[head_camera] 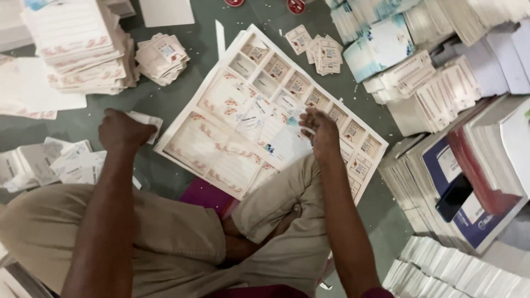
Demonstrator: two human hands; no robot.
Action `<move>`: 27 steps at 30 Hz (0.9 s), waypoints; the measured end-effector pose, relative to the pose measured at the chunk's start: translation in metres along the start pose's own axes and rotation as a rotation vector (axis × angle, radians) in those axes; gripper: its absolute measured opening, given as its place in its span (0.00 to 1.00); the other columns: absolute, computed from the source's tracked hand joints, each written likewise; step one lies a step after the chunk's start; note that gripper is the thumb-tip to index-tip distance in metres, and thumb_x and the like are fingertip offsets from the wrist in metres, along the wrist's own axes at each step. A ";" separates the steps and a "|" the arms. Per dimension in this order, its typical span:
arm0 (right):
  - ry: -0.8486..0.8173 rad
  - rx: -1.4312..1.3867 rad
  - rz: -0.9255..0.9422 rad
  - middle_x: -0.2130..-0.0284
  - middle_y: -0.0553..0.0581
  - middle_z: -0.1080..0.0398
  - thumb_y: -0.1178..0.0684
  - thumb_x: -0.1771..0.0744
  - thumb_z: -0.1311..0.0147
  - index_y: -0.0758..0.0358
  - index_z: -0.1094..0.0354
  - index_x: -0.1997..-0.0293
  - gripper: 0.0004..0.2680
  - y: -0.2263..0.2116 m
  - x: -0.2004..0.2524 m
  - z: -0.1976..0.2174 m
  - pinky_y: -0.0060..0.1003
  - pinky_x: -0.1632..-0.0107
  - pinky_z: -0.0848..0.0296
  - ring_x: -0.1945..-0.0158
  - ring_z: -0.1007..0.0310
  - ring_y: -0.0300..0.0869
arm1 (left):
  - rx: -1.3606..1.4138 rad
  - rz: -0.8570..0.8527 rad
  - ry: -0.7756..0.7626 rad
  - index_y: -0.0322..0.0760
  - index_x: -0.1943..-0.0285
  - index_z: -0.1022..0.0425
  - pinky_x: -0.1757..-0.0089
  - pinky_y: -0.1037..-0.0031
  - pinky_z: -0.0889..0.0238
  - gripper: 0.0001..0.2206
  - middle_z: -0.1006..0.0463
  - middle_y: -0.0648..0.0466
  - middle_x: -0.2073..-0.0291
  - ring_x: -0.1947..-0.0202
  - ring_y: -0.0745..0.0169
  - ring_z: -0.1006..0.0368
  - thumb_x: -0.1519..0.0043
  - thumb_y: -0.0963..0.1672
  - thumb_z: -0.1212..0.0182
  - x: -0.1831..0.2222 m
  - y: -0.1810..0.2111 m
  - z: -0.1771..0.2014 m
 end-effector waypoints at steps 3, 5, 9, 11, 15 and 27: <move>0.043 0.276 0.130 0.62 0.54 0.25 0.49 0.34 0.42 0.61 0.26 0.51 0.11 -0.015 -0.052 0.011 0.41 0.56 0.29 0.59 0.25 0.42 | -0.018 0.005 -0.007 0.18 0.31 0.40 0.43 0.56 0.31 0.49 0.24 0.30 0.41 0.41 0.33 0.26 0.56 0.53 0.23 -0.002 0.001 -0.001; 0.058 0.597 0.327 0.61 0.55 0.23 0.48 0.34 0.39 0.62 0.25 0.51 0.11 -0.032 -0.069 -0.001 0.40 0.53 0.27 0.57 0.23 0.44 | -0.113 -0.032 0.098 0.18 0.35 0.40 0.46 0.51 0.34 0.50 0.26 0.31 0.43 0.43 0.32 0.28 0.59 0.56 0.20 0.006 0.011 0.009; 0.056 1.104 0.650 0.52 0.58 0.24 0.48 0.35 0.34 0.60 0.23 0.51 0.12 -0.022 -0.109 -0.015 0.41 0.44 0.27 0.47 0.24 0.50 | -0.324 -0.359 0.498 0.22 0.44 0.34 0.49 0.49 0.39 0.42 0.27 0.36 0.50 0.48 0.34 0.30 0.56 0.56 0.20 0.069 0.062 0.036; 0.099 1.161 0.757 0.51 0.60 0.25 0.49 0.37 0.33 0.61 0.24 0.50 0.14 -0.010 -0.108 -0.018 0.44 0.44 0.29 0.46 0.26 0.52 | -0.127 -0.618 0.463 0.27 0.43 0.31 0.48 0.51 0.38 0.32 0.27 0.38 0.51 0.48 0.36 0.30 0.49 0.50 0.23 0.103 0.108 0.015; 0.089 1.336 0.682 0.53 0.59 0.28 0.49 0.39 0.32 0.61 0.26 0.48 0.17 -0.005 -0.096 -0.042 0.46 0.44 0.30 0.44 0.31 0.53 | 0.325 -0.963 0.203 0.29 0.42 0.27 0.46 0.55 0.35 0.20 0.24 0.38 0.49 0.46 0.37 0.29 0.41 0.43 0.30 0.157 0.206 -0.053; 0.087 1.351 0.765 0.64 0.57 0.24 0.54 0.39 0.34 0.58 0.22 0.64 0.05 -0.012 -0.124 -0.044 0.47 0.54 0.27 0.57 0.24 0.52 | 0.078 -0.715 0.289 0.36 0.62 0.25 0.54 0.53 0.39 0.04 0.24 0.46 0.61 0.54 0.43 0.30 0.41 0.42 0.38 0.078 0.348 -0.216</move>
Point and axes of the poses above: each hand's wrist, its own x-axis away from the middle knuckle, its own z-axis out of the back of the hand, y = z × x, the point moved 8 cm from there along -x, towards the middle knuckle
